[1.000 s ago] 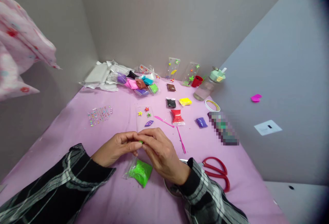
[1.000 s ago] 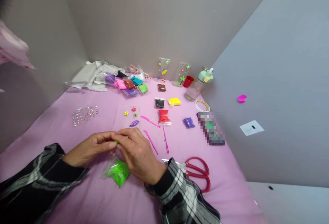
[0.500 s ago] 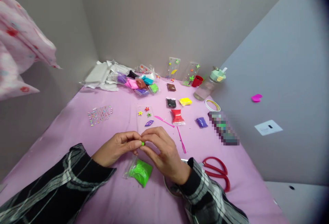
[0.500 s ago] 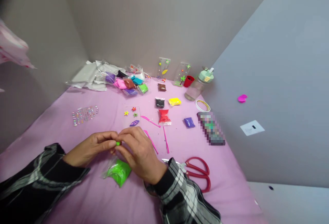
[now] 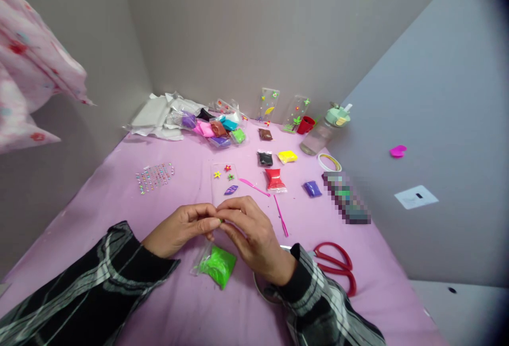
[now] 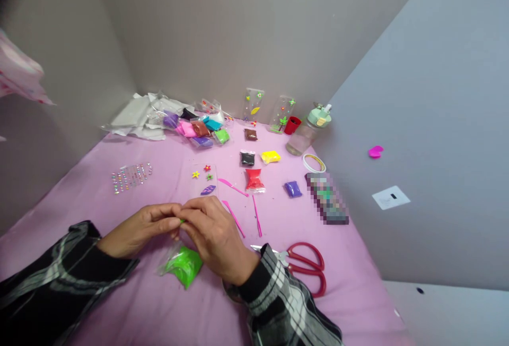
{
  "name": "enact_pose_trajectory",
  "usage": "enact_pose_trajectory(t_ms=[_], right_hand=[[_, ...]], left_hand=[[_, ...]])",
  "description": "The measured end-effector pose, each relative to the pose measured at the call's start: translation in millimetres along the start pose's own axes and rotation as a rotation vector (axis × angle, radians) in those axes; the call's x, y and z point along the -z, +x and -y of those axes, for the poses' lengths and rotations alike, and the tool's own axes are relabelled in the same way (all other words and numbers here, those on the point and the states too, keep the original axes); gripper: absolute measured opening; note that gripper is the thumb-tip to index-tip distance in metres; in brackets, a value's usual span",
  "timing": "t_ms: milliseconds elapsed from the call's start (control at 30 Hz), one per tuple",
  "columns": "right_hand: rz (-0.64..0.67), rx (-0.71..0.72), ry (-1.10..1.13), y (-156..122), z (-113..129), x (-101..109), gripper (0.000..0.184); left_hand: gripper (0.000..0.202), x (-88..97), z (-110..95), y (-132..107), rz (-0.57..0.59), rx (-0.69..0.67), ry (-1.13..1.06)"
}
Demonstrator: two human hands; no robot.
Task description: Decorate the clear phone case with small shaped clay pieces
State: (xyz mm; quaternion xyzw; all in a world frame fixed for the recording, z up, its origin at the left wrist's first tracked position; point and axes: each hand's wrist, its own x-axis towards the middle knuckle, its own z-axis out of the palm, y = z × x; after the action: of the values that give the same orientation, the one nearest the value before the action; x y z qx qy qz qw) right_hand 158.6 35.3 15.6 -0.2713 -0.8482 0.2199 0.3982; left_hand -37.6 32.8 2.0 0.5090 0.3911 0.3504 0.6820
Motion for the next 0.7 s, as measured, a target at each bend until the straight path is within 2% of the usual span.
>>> enact_pose_trajectory(t_ms=[133, 300, 467, 633, 700], right_hand=[[0.039, -0.010, 0.020, 0.5, 1.9, 1.2, 0.033], [0.021, -0.015, 0.018, 0.1, 0.3, 0.5, 0.023], [0.027, -0.017, 0.022, 0.7, 0.5, 0.3, 0.033], [-0.023, -0.027, 0.009, 0.1, -0.5, 0.0, 0.021], [-0.024, -0.033, 0.010, -0.5, -1.2, -0.7, 0.024]], left_hand=[[0.026, -0.2, -0.8, -0.4, -0.006, -0.001, -0.003], [0.025, 0.4, 0.9, -0.4, 0.009, -0.002, -0.014], [0.022, 0.9, 1.2, -0.5, -0.010, -0.014, -0.013], [0.028, 0.1, -0.1, -1.6, -0.021, -0.011, 0.005], [0.026, 0.3, 0.2, -1.6, -0.029, -0.019, 0.004]])
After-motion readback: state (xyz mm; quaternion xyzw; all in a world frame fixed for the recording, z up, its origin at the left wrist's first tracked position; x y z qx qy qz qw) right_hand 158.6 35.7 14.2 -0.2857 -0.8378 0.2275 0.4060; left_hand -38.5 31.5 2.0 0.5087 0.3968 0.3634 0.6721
